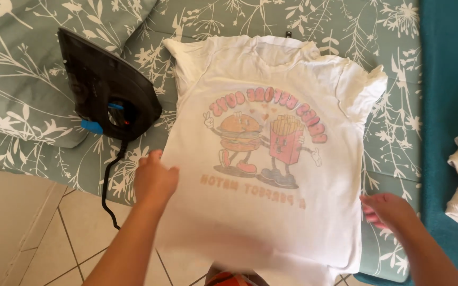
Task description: Ironing a white graphic t-shirt on a bed using a steam iron.
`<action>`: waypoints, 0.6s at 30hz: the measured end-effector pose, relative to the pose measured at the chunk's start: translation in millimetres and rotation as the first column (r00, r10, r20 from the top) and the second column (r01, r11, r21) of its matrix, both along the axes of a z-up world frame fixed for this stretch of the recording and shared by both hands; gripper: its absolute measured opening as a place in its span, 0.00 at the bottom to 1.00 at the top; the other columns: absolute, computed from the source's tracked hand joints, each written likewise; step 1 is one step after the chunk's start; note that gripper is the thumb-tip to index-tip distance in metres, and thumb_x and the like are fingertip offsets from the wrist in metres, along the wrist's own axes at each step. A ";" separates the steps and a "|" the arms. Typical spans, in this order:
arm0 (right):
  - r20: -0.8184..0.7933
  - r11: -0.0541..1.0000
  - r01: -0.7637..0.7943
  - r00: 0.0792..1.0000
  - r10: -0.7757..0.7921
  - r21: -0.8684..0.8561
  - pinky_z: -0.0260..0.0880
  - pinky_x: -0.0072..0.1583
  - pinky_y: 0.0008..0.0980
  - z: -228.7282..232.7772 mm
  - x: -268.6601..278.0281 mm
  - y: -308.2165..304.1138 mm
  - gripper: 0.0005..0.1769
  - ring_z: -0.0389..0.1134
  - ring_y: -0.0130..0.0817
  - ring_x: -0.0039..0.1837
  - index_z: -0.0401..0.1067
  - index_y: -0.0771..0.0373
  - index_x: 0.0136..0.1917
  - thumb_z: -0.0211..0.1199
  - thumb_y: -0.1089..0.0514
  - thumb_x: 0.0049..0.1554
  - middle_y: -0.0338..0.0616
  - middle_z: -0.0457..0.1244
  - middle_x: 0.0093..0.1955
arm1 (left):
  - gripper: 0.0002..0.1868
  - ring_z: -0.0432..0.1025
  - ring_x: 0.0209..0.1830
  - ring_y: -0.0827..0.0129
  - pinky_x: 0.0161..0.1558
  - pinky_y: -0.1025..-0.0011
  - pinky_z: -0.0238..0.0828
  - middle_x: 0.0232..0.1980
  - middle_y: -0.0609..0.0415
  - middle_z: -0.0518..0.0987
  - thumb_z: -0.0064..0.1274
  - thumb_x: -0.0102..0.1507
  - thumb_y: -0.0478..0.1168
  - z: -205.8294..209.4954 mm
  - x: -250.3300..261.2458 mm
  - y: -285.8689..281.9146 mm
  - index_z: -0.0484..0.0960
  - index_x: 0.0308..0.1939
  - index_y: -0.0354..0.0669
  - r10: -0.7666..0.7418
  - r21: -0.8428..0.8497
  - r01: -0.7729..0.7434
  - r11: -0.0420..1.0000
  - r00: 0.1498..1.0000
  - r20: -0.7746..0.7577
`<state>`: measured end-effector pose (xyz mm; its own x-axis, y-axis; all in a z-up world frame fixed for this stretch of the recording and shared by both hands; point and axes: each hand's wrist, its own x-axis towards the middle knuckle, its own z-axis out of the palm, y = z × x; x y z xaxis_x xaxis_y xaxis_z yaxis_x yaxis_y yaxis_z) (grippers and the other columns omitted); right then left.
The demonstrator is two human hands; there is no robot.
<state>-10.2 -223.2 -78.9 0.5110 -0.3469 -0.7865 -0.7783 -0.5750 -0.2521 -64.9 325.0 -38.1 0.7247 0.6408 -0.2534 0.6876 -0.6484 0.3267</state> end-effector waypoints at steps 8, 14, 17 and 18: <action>-0.046 0.975 0.060 0.998 -0.051 0.213 0.74 0.63 0.44 7.5 8.3 29.1 0.23 0.75 0.49 0.60 0.75 0.71 0.61 0.69 0.57 0.55 0.61 0.74 0.58 | 0.22 0.75 0.56 0.46 0.54 0.54 0.73 0.54 0.41 0.81 0.54 0.62 0.47 -38.6 12.1 41.7 0.81 0.58 0.42 0.148 -0.092 -0.147 0.985 0.989 0.000; -0.529 0.967 -0.051 0.830 0.179 0.248 0.75 0.61 0.52 47.0 5.2 10.5 0.29 0.77 0.52 0.57 0.72 0.65 0.62 0.76 0.55 0.50 0.60 0.75 0.52 | 0.22 0.81 0.51 0.48 0.52 0.59 0.76 0.50 0.38 0.87 0.60 0.55 0.48 -18.4 -11.9 96.3 0.89 0.46 0.36 0.051 -0.132 -0.096 0.987 0.950 -0.307; -0.602 0.945 -0.327 0.750 0.272 0.020 0.74 0.63 0.50 20.8 47.7 -5.0 0.30 0.76 0.45 0.58 0.74 0.50 0.63 0.71 0.34 0.53 0.48 0.74 0.54 | 0.32 0.80 0.49 0.49 0.51 0.59 0.74 0.48 0.37 0.86 0.68 0.52 0.52 -9.6 -9.7 111.2 0.82 0.52 0.33 0.224 -0.098 -0.232 0.968 0.971 -0.088; -0.348 0.879 -0.443 0.863 0.366 -0.176 0.75 0.59 0.49 2.6 67.5 -11.3 0.31 0.77 0.49 0.55 0.76 0.58 0.58 0.66 0.31 0.56 0.51 0.73 0.50 | 0.34 0.78 0.47 0.52 0.48 0.61 0.73 0.49 0.39 0.83 0.71 0.51 0.46 -13.1 -4.2 115.0 0.78 0.56 0.32 0.264 -0.093 -0.248 0.964 0.929 0.259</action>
<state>57.3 -234.5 -76.3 0.4053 -0.3588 -0.8408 -0.4778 -0.8673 0.1399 -69.2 440.0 -51.2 0.5836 0.8038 -0.1152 0.7101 -0.4365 0.5525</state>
